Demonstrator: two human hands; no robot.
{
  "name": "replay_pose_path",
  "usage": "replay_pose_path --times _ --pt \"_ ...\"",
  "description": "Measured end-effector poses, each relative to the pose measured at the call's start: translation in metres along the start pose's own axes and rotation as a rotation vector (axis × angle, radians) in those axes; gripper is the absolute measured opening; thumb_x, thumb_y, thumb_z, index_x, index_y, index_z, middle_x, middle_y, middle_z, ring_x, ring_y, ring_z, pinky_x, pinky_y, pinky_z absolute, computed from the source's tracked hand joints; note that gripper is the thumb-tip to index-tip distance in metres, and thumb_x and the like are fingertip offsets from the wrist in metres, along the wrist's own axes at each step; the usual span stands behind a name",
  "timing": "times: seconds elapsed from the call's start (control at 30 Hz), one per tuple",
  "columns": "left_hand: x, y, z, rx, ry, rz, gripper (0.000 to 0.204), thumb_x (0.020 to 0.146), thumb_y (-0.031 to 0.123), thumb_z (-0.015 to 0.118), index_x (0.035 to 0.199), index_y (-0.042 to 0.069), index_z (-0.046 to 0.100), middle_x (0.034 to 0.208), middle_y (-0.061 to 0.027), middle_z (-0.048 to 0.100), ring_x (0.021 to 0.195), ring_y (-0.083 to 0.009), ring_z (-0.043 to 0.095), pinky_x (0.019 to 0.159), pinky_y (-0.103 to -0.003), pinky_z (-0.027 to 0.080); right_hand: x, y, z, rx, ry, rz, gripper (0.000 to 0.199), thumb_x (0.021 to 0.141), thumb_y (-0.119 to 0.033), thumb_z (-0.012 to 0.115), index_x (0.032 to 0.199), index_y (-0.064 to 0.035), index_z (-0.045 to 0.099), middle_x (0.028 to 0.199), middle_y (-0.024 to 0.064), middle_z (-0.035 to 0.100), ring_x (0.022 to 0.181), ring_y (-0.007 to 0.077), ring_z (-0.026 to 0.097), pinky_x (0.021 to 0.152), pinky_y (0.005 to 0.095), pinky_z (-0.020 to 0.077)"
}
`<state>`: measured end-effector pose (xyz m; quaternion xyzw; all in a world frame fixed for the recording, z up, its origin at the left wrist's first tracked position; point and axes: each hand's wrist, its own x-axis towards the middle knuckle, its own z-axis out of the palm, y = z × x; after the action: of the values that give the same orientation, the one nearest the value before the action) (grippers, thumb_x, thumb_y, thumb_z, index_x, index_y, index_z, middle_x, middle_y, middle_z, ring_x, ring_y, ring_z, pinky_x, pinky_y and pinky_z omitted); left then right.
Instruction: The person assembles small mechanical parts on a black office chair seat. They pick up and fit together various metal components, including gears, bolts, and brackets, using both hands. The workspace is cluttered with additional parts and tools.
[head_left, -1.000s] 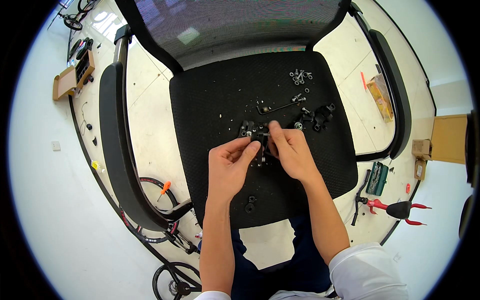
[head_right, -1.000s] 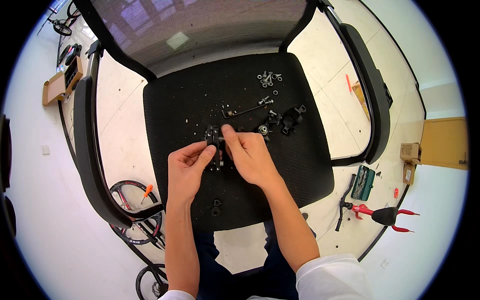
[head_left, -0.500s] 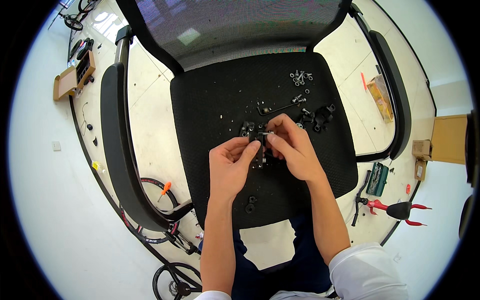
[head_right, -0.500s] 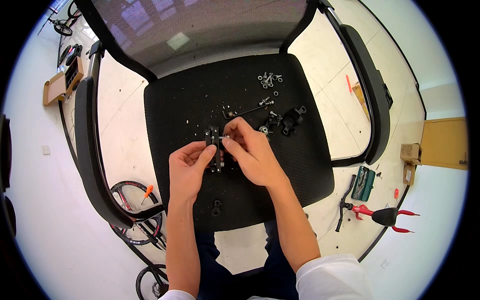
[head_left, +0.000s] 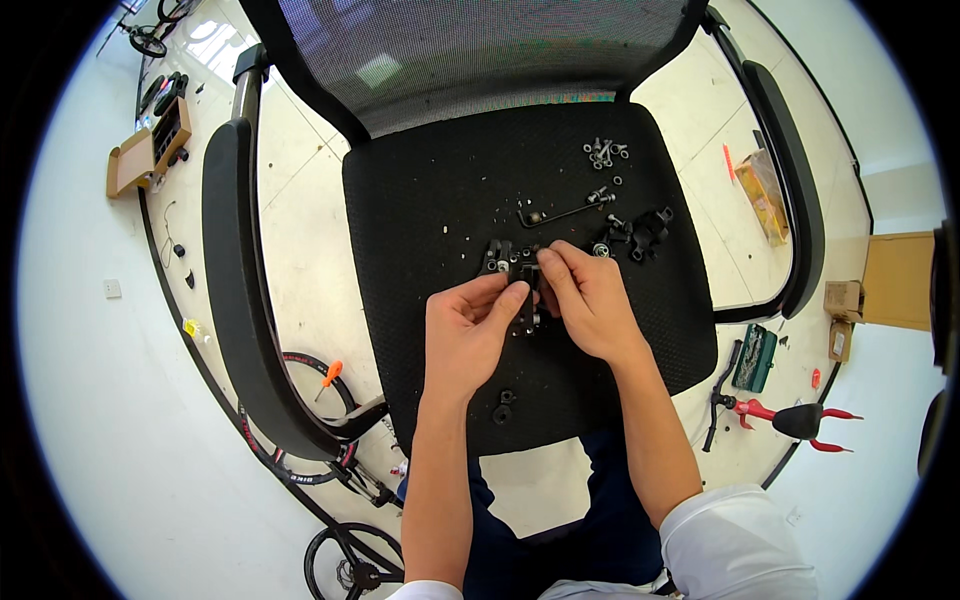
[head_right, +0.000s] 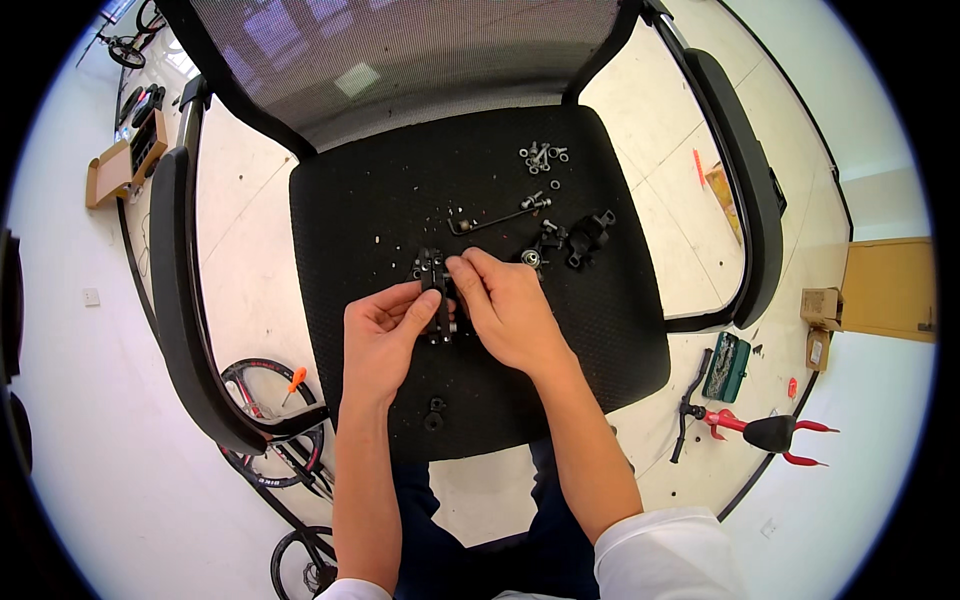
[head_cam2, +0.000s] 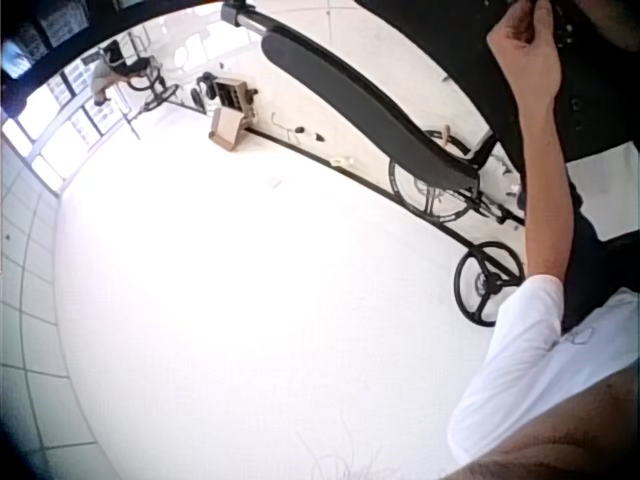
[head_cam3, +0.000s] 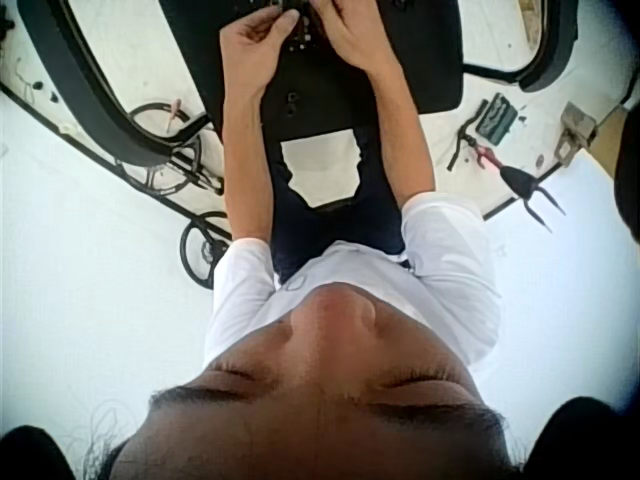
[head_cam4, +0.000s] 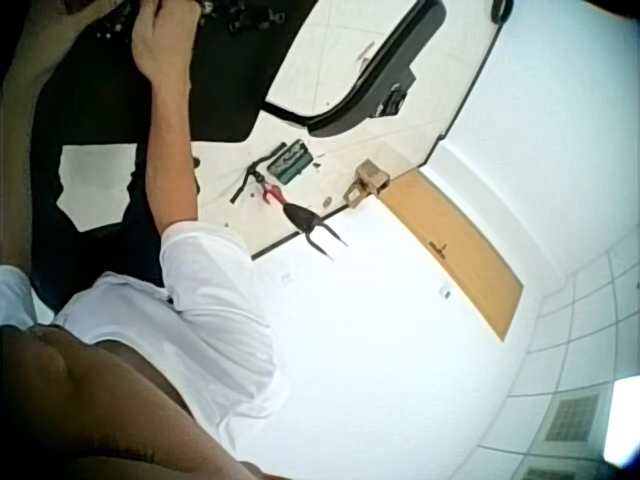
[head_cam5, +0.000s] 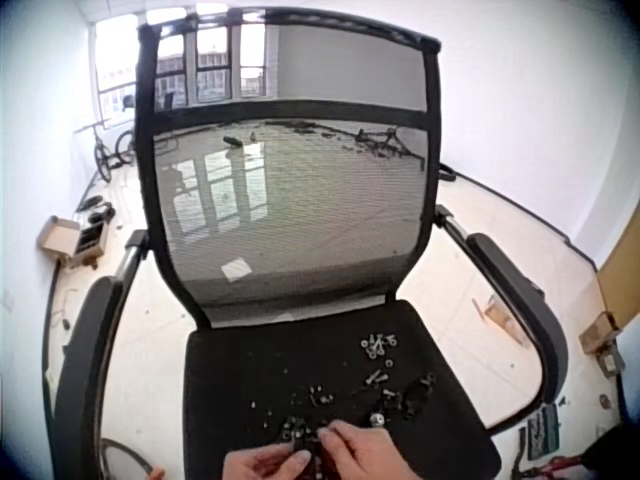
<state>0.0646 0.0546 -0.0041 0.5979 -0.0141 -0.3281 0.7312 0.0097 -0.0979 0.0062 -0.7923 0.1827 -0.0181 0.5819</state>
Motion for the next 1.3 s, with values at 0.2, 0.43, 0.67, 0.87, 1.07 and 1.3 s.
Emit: replay_pose_path --times 0.2,0.43,0.67,0.87,1.07,1.3 --pt "0.001 0.001 -0.001 0.042 0.024 -0.002 0.02 0.091 0.008 0.066 0.104 -0.007 0.069 0.088 -0.0092 0.072 0.078 -0.0098 0.066 0.072 -0.021 0.051 -0.002 -0.003 0.0 0.133 0.059 -0.043 0.024 0.098 -0.018 0.051 0.085 0.0006 0.056 0.064 0.0036 0.058 0.057 0.0072 0.052 0.052 0.0242 0.0415" --pt "-0.001 0.0 0.0 0.013 0.01 -0.02 0.019 0.091 0.007 0.065 0.103 -0.007 0.07 0.087 -0.0085 0.072 0.077 -0.0089 0.065 0.071 -0.021 0.051 0.001 -0.002 -0.004 -0.13 -0.078 0.03 0.018 0.095 -0.016 0.057 0.089 0.0016 0.058 0.069 0.0124 0.062 0.058 0.021 0.059 0.056 0.0313 0.0456" --pt "0.001 0.002 0.0 0.038 0.023 -0.009 0.018 0.091 0.007 0.065 0.103 -0.007 0.069 0.086 -0.0087 0.071 0.076 -0.0088 0.065 0.069 -0.021 0.051 -0.001 -0.004 0.003 0.007 0.083 -0.113 0.016 0.095 -0.015 0.056 0.094 0.0003 0.057 0.071 0.0156 0.063 0.064 0.0307 0.063 0.06 0.0357 0.0477" --pt "0.0 -0.003 0.001 -0.007 -0.007 -0.039 0.017 0.088 0.004 0.068 0.101 -0.007 0.07 0.085 -0.0077 0.071 0.076 -0.0083 0.065 0.069 -0.02 0.051 0.001 -0.001 0.005 -0.174 0.059 -0.098 0.015 0.096 -0.015 0.055 0.096 0.0006 0.058 0.071 0.0166 0.063 0.063 0.0271 0.064 0.058 0.0338 0.0476" --pt "-0.001 -0.004 0.004 0.011 0.025 0.007 0.019 0.086 0.004 0.071 0.1 -0.008 0.07 0.083 -0.0057 0.07 0.072 -0.0069 0.062 0.064 -0.019 0.049 0.005 0.005 -0.001 -0.065 -0.027 0.113 0.022 0.095 -0.019 0.058 0.097 0.0034 0.06 0.069 0.0132 0.061 0.061 0.0144 0.062 0.054 0.0281 0.0456" --pt "-0.003 0.006 0.006 0.004 0.095 -0.064 0.019 0.085 0.008 0.074 0.097 -0.006 0.071 0.081 -0.0052 0.069 0.069 -0.0078 0.061 0.063 -0.02 0.049 0.0 -0.001 0.002 0.223 -0.035 0.017 0.018 0.094 -0.016 0.061 0.094 0.0018 0.061 0.068 0.0013 0.058 0.055 0.0059 0.052 0.049 0.0214 0.042"
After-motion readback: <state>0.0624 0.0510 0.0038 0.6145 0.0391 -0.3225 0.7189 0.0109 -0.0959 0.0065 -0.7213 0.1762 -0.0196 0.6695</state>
